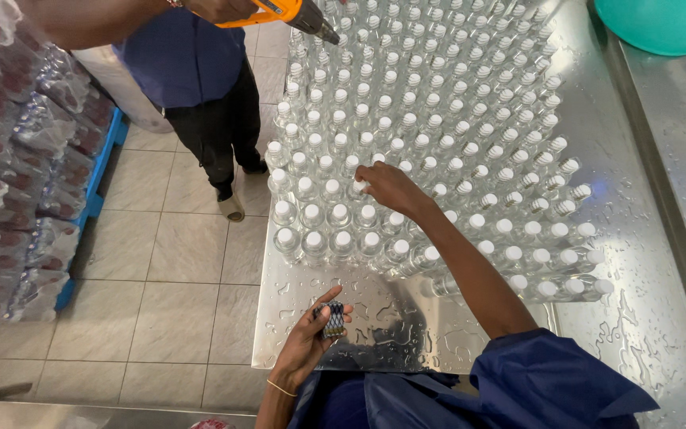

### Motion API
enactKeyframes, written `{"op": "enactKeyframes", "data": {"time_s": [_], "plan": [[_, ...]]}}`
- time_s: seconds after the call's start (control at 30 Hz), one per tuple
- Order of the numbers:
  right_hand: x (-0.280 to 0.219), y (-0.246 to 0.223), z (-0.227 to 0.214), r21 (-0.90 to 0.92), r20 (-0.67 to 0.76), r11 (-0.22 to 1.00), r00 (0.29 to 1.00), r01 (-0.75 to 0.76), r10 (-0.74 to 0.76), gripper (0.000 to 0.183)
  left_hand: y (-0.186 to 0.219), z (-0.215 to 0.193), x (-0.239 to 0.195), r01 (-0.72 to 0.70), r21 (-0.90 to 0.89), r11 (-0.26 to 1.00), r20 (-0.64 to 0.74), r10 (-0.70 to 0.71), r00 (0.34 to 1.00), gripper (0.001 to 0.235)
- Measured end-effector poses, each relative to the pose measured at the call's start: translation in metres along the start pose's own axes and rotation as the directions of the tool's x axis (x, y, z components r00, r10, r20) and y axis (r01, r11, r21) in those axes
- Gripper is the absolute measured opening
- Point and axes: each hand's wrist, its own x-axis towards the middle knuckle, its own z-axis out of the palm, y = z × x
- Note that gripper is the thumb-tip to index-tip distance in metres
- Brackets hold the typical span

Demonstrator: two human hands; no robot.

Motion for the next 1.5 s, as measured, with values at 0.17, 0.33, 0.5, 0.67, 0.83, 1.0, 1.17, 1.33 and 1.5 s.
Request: {"op": "enactKeyframes", "data": {"time_s": [0.17, 0.33, 0.5, 0.67, 0.83, 1.0, 1.17, 1.33, 1.5], "plan": [[-0.046, -0.042, 0.004, 0.052, -0.164, 0.996, 0.985, 0.070, -0.061, 0.052, 0.002, 0.003, 0.003, -0.006, 0.001, 1.000, -0.011, 0.006, 1.000, 0.069], [-0.122, -0.116, 0.020, 0.448, 0.207, 0.892, 0.965, 0.054, -0.162, 0.041, -0.003, -0.001, 0.013, -0.039, -0.078, 0.996, 0.027, 0.041, 0.999, 0.070], [-0.149, -0.118, 0.051, 0.639, 0.014, 0.734, 0.950, 0.231, -0.312, 0.014, -0.010, -0.004, 0.019, -0.032, -0.047, 0.998, 0.027, 0.033, 0.999, 0.066], [-0.159, -0.122, 0.049, 0.678, 0.030, 0.719, 0.972, 0.152, -0.234, 0.018, -0.016, -0.006, 0.021, -0.010, 0.054, 0.999, 0.065, 0.007, 0.998, 0.055], [-0.163, -0.132, 0.038, 0.758, 0.023, 0.640, 0.975, 0.128, -0.222, 0.013, -0.015, -0.009, 0.020, 0.006, 0.038, 0.999, 0.064, -0.008, 0.998, 0.052], [-0.164, -0.138, 0.032, 0.809, 0.100, 0.588, 0.986, -0.004, -0.130, 0.013, -0.007, -0.001, 0.012, 0.011, 0.040, 0.999, 0.063, -0.013, 0.998, 0.054], [-0.160, -0.133, 0.049, 0.727, 0.045, 0.677, 0.976, 0.116, -0.215, 0.023, -0.010, -0.007, 0.014, 0.045, 0.051, 0.998, -0.005, -0.045, 0.999, 0.060], [-0.160, -0.143, 0.041, 0.763, 0.065, 0.645, 0.988, 0.040, -0.138, 0.022, -0.008, -0.007, 0.011, 0.050, 0.053, 0.997, 0.004, -0.050, 0.999, 0.066], [-0.159, -0.146, 0.035, 0.862, 0.096, 0.503, 0.994, -0.056, -0.054, 0.015, -0.004, -0.010, 0.012, 0.046, 0.051, 0.998, -0.025, -0.045, 0.999, 0.064]]}}
